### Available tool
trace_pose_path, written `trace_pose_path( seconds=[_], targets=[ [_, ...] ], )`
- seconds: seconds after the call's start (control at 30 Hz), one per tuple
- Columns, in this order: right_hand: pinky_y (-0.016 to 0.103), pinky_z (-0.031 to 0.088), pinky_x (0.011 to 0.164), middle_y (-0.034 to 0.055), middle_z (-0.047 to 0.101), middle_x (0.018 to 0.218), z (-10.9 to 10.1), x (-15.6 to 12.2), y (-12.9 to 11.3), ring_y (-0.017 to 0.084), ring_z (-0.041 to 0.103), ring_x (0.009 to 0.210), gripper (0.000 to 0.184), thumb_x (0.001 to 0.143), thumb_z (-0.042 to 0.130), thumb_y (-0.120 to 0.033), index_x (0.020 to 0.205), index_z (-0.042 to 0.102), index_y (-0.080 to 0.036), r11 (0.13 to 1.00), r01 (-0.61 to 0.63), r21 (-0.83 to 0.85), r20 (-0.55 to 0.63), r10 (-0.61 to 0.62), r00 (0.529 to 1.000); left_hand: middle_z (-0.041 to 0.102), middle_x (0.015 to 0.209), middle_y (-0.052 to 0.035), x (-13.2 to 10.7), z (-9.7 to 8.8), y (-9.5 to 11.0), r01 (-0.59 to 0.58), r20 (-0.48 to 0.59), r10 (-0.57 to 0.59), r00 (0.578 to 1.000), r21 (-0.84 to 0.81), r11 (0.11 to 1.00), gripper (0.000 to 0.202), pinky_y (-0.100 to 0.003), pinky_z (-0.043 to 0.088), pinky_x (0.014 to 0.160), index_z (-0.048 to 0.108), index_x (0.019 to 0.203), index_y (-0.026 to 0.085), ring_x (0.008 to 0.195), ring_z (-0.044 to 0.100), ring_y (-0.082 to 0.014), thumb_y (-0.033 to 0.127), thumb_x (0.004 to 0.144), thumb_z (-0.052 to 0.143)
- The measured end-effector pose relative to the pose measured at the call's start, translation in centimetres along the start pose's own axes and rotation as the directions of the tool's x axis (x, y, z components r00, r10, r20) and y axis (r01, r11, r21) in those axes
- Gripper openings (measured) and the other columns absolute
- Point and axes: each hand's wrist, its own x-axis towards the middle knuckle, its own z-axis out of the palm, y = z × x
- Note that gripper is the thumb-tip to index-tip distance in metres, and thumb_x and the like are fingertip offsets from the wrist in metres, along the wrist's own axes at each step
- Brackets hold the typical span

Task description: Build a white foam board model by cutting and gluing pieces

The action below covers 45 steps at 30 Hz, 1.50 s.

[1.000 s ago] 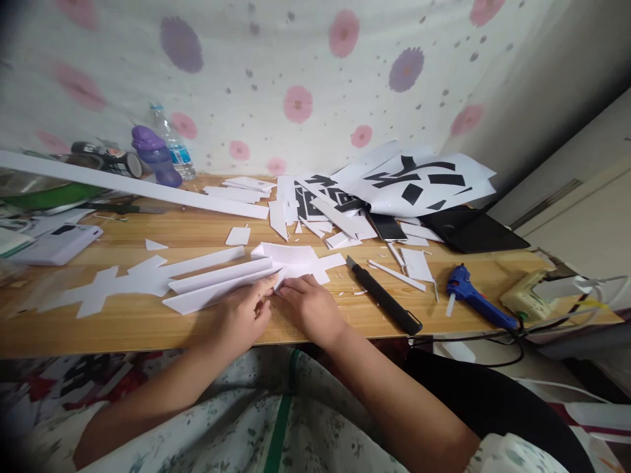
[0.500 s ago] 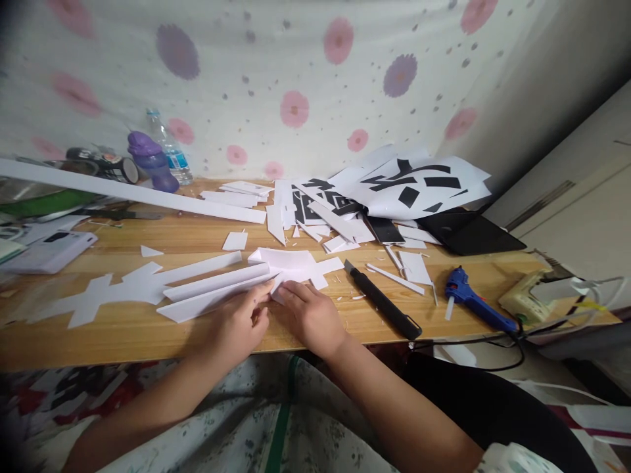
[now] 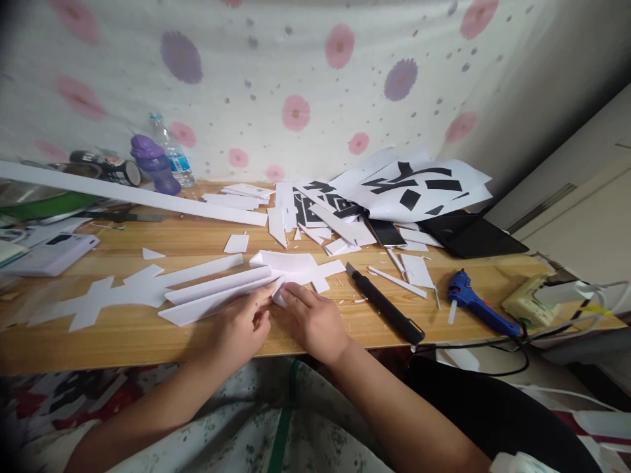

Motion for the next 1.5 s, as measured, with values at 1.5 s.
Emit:
trace_pose_path(
  seconds=[1.5],
  targets=[
    [0.026, 0.046, 0.057, 0.0078, 0.061, 0.080, -0.2, 0.6, -0.7, 0.016, 0.058, 0.064, 0.037, 0.092, 0.042, -0.022, 0.122, 0.060, -0.011, 0.957, -0.290, -0.011, 0.100, 0.290, 0.952, 0.074, 0.094, -0.0054, 0.0, -0.2, 0.3, -0.011, -0.021, 0.011, 1.000, 0.028, 1.000, 0.050, -0.033, 0.058, 0.077, 0.051, 0.125, 0.019, 0.083, 0.070, -0.0195, 0.007, 0.077, 0.049]
  ],
)
